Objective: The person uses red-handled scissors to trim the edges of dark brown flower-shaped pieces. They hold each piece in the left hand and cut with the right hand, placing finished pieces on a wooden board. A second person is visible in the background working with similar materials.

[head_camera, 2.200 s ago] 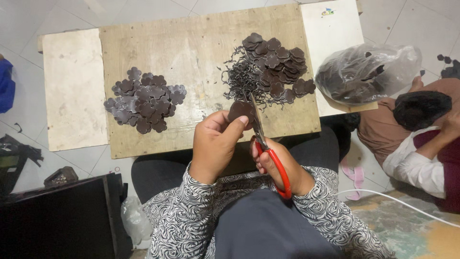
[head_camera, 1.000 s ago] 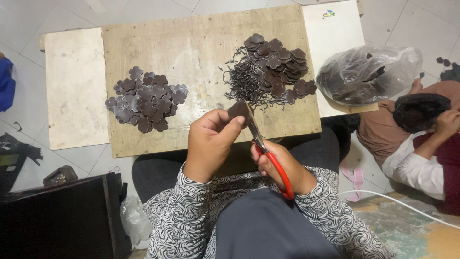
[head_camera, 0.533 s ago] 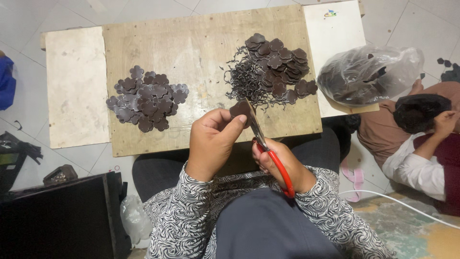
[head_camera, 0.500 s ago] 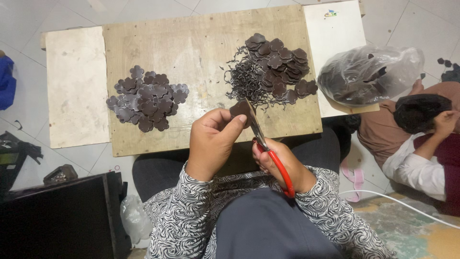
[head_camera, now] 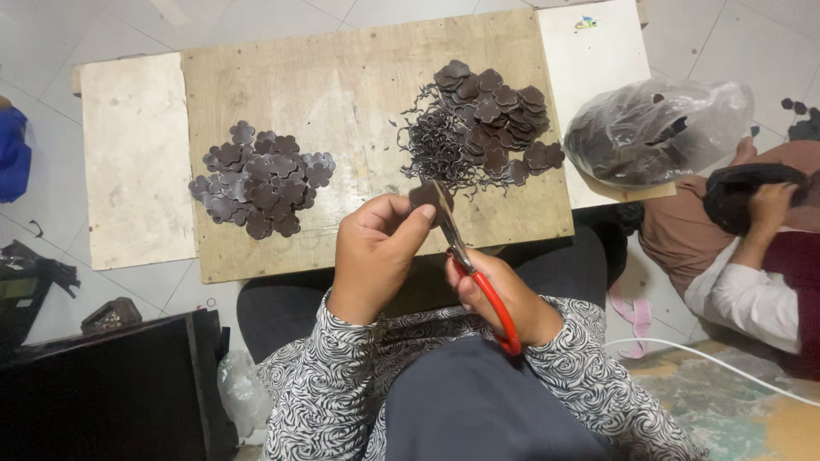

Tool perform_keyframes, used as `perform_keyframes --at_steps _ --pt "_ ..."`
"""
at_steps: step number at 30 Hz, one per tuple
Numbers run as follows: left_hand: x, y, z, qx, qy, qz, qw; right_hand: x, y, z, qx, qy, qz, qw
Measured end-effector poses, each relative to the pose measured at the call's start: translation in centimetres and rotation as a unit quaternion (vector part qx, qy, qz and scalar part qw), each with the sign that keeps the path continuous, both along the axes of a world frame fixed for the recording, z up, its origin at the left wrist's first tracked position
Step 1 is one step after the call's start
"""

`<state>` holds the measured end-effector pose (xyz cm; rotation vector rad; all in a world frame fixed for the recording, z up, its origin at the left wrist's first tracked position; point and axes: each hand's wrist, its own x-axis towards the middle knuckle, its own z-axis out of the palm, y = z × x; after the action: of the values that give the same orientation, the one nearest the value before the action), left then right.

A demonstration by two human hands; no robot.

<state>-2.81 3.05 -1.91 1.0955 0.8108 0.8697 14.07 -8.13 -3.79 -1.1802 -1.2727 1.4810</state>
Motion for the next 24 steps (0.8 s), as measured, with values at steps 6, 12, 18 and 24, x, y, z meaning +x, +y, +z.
perform_keyframes --at_steps 6,12,18,24 --pt "0.02 -0.40 0.19 0.025 0.052 -0.006 0.998 -0.04 0.03 0.02 0.036 -0.012 -0.006 0.999" --pt "0.15 -0.33 0.17 0.016 0.037 -0.001 0.999 -0.11 -0.09 -0.35 0.009 0.023 -0.007 1.000" --pt "-0.04 -0.24 0.17 0.004 0.038 -0.003 0.999 -0.12 -0.03 -0.49 -0.007 0.037 -0.006 0.999" --pt "-0.21 0.27 -0.24 0.026 -0.024 -0.009 0.999 -0.15 0.09 -0.43 -0.015 0.007 -0.004 1.000"
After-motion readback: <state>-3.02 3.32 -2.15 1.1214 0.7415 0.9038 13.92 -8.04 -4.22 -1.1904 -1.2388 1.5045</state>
